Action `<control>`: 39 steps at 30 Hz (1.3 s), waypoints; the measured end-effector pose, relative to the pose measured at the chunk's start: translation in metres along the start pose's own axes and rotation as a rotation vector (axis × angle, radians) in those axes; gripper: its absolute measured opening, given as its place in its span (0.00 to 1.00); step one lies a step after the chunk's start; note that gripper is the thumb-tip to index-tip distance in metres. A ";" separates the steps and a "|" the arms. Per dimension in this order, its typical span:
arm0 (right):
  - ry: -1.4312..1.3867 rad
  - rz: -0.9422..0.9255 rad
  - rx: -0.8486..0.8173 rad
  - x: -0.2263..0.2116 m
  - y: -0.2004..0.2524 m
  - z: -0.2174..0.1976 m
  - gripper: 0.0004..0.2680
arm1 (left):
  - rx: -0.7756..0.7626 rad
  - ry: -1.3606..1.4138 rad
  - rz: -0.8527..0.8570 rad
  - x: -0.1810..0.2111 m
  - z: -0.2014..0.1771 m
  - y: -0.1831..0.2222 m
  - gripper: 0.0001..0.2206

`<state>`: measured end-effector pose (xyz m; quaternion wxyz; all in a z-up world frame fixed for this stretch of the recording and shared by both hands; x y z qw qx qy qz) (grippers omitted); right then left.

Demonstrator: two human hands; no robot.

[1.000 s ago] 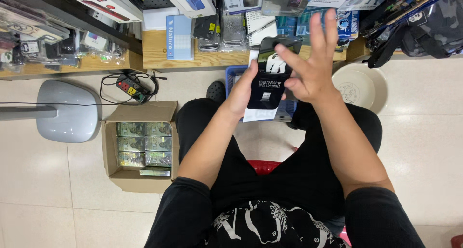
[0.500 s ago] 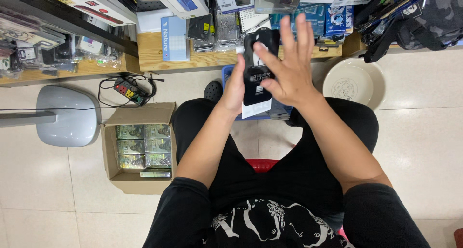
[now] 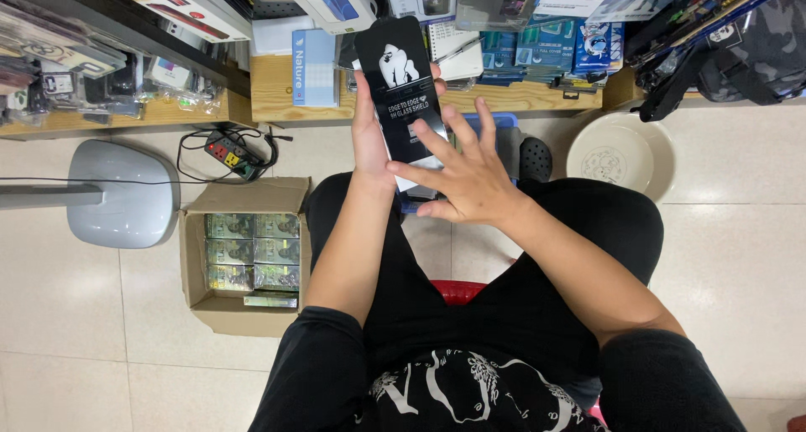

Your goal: The person wipes a small rectangular glass screen with a white cloth while holding it against a black backing plate, then places the screen into a blue plastic basket.

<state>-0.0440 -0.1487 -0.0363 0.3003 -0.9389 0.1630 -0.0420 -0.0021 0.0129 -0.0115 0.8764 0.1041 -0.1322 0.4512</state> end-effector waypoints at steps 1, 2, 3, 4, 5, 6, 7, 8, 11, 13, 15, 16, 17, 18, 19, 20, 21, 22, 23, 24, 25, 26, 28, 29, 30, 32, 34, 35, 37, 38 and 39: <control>-0.001 -0.004 0.005 0.001 0.000 -0.001 0.26 | 0.012 0.026 -0.043 0.000 0.000 0.001 0.37; -0.002 -0.006 0.006 0.006 0.003 -0.003 0.26 | 0.013 0.026 -0.041 0.000 -0.002 0.000 0.37; -0.015 0.006 -0.007 0.011 0.006 -0.004 0.26 | -0.017 0.031 -0.035 0.001 -0.004 0.000 0.37; -0.029 0.019 -0.022 0.016 0.009 -0.005 0.26 | -0.045 0.037 -0.029 0.001 -0.005 0.000 0.36; -0.031 0.018 -0.023 0.021 0.012 -0.007 0.26 | -0.043 0.038 -0.027 0.001 -0.008 -0.001 0.36; -0.001 0.050 0.026 0.027 0.015 -0.010 0.26 | -0.030 0.053 -0.003 0.001 -0.011 -0.003 0.36; 0.030 0.081 0.075 0.033 0.018 -0.014 0.26 | -0.016 0.069 0.021 0.001 -0.014 -0.004 0.36; 0.030 0.079 0.074 0.035 0.020 -0.016 0.26 | -0.017 0.070 0.023 0.001 -0.015 -0.003 0.36; 0.071 0.166 0.134 0.039 0.023 -0.020 0.27 | 0.035 0.079 -0.016 -0.001 -0.017 -0.003 0.37; 0.081 0.088 0.109 0.037 0.024 -0.016 0.27 | 0.007 0.096 -0.015 -0.005 -0.016 -0.005 0.33; 0.036 0.022 0.070 0.029 0.017 -0.013 0.26 | 0.028 -0.019 -0.025 -0.007 0.001 -0.004 0.34; -0.009 -0.041 0.030 0.024 0.014 -0.011 0.25 | 0.049 -0.132 -0.038 -0.009 0.010 -0.003 0.36; -0.009 -0.038 0.033 0.031 0.016 -0.010 0.25 | 0.051 -0.135 -0.042 -0.014 0.009 -0.003 0.36; 0.030 -0.018 0.044 0.037 0.019 -0.010 0.25 | 0.278 -0.213 -0.063 -0.019 0.006 -0.003 0.35; 0.068 0.001 0.055 0.044 0.022 -0.009 0.26 | 0.504 -0.292 -0.082 -0.024 0.004 -0.003 0.34; 0.066 0.011 0.053 0.050 0.024 -0.014 0.26 | 0.506 -0.291 -0.092 -0.027 0.007 -0.001 0.34; 0.104 0.031 0.094 0.056 0.027 -0.019 0.26 | 0.530 -0.352 -0.176 -0.032 0.010 0.001 0.35; 0.153 0.043 0.140 0.067 0.028 -0.025 0.26 | 0.545 -0.420 -0.252 -0.032 0.013 -0.001 0.35; 0.160 0.046 0.143 0.073 0.030 -0.030 0.26 | 0.539 -0.426 -0.254 -0.036 0.009 -0.003 0.35; 0.148 0.118 0.157 0.077 0.033 -0.036 0.27 | 0.500 -0.398 -0.320 -0.041 0.005 -0.003 0.36; 0.136 0.191 0.172 0.081 0.037 -0.042 0.27 | 0.460 -0.369 -0.385 -0.046 0.001 -0.002 0.37; 0.140 0.192 0.174 0.081 0.036 -0.044 0.27 | 0.458 -0.373 -0.386 -0.048 0.002 -0.003 0.37; 0.056 0.296 0.297 0.082 0.033 -0.049 0.27 | 0.329 -0.331 -0.378 -0.051 0.005 -0.005 0.43; 0.058 0.297 0.297 0.080 0.032 -0.048 0.27 | 0.328 -0.332 -0.380 -0.050 0.005 -0.007 0.43; 0.066 0.310 0.279 0.077 0.031 -0.047 0.25 | 0.264 -0.308 -0.303 -0.048 0.005 -0.008 0.39; 0.070 0.324 0.258 0.070 0.031 -0.037 0.24 | 0.203 -0.281 -0.227 -0.047 0.000 -0.009 0.36; 0.139 0.177 0.136 0.064 0.032 -0.019 0.29 | 0.253 -0.096 -0.158 -0.044 -0.010 -0.012 0.32; 0.140 0.177 0.139 0.057 0.026 -0.018 0.29 | 0.253 -0.099 -0.158 -0.041 -0.005 -0.011 0.32; 0.033 0.065 0.061 0.042 0.016 -0.016 0.27 | 0.430 -0.206 -0.103 -0.034 0.004 -0.008 0.32; 0.034 0.068 0.063 0.043 0.016 -0.016 0.27 | 0.431 -0.208 -0.106 -0.036 0.004 -0.008 0.32; 0.027 0.083 0.052 0.044 0.015 -0.015 0.27 | 0.454 -0.337 -0.061 -0.037 0.005 -0.009 0.33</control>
Point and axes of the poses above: each hand's wrist, its own y-axis away from the middle knuckle, its own z-axis out of the palm, x = y × z, the point moved 1 cm from there along -y, towards the middle knuckle, and after that the axes turned 15 degrees about -z, right-handed, at the moved point
